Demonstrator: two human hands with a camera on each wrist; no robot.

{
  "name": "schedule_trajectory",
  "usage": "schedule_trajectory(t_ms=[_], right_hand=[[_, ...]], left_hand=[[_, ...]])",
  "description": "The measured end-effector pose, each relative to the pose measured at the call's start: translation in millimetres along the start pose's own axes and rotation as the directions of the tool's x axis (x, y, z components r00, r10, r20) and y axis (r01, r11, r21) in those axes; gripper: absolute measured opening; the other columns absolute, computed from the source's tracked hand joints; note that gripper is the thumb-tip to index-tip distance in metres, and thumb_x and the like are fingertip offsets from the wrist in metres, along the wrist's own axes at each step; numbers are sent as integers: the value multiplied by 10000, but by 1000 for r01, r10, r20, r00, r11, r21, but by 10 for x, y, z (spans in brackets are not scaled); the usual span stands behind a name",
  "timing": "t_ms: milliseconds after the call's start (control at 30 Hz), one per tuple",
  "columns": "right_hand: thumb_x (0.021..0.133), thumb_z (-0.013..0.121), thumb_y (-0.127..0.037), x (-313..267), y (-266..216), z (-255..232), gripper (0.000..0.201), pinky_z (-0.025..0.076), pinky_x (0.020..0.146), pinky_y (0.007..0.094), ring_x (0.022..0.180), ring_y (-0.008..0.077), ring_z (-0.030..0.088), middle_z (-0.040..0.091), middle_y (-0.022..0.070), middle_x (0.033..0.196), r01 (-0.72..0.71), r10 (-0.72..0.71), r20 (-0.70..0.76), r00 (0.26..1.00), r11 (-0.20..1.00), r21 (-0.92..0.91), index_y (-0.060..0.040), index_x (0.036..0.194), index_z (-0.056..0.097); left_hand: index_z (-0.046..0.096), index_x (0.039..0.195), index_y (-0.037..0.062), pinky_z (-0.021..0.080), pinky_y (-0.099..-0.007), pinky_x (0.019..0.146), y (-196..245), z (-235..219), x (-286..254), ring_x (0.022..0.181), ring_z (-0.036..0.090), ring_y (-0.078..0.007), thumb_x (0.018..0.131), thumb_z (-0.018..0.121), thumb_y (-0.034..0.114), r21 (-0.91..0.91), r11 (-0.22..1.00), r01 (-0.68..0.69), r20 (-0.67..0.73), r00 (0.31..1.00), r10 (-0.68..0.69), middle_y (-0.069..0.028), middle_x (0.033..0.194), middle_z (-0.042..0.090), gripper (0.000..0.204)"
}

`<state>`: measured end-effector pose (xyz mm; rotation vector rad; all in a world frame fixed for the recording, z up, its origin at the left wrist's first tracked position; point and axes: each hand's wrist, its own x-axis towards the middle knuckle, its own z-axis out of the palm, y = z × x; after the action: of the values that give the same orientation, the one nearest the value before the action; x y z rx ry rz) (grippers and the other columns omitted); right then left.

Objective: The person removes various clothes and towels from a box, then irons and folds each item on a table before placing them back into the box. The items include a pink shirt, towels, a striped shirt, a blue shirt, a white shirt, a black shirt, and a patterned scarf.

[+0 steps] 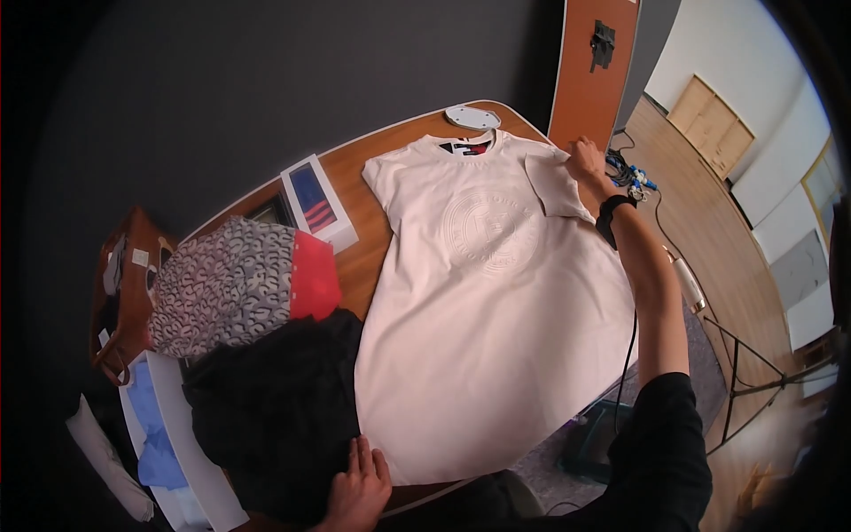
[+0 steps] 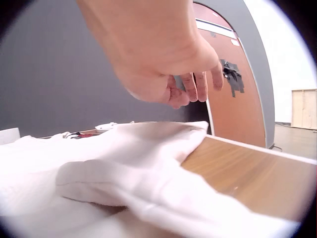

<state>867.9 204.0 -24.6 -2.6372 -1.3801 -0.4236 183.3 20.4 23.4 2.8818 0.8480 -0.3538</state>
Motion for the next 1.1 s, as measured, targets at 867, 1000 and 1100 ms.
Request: schedule_trajectory(t_ms=[867,1000,1100], right_hand=[[981,567,-149,-264,-4065,329,264,570,883,417,1122,297,713,698,149,1248,742,-719,183,671,650,-164,-105,1196,715],[956,606,-172,-197,-4052,364,292,569,893,412,1146,297,703,690,165,1279,711,-658,268,704,650,-268,-82,1206,728],[903,628,-137,-164,-3943,98,309,568,886,404,1146,286,701,706,178,1246,585,-574,248,780,810,35,-52,1179,739]], left_hand=[[696,1209,-97,613,-327,729,169,120,144,1154,675,-453,925,559,125,304,952,-31,92,996,3,-377,1262,646,386],[713,1168,-85,612,-319,693,153,244,143,1158,671,-466,927,559,113,248,969,-18,79,997,-1,-383,1269,638,349],[720,1139,-80,609,-308,670,154,309,112,1162,669,-467,925,560,109,255,967,0,2,1000,-1,-384,1264,639,328]])
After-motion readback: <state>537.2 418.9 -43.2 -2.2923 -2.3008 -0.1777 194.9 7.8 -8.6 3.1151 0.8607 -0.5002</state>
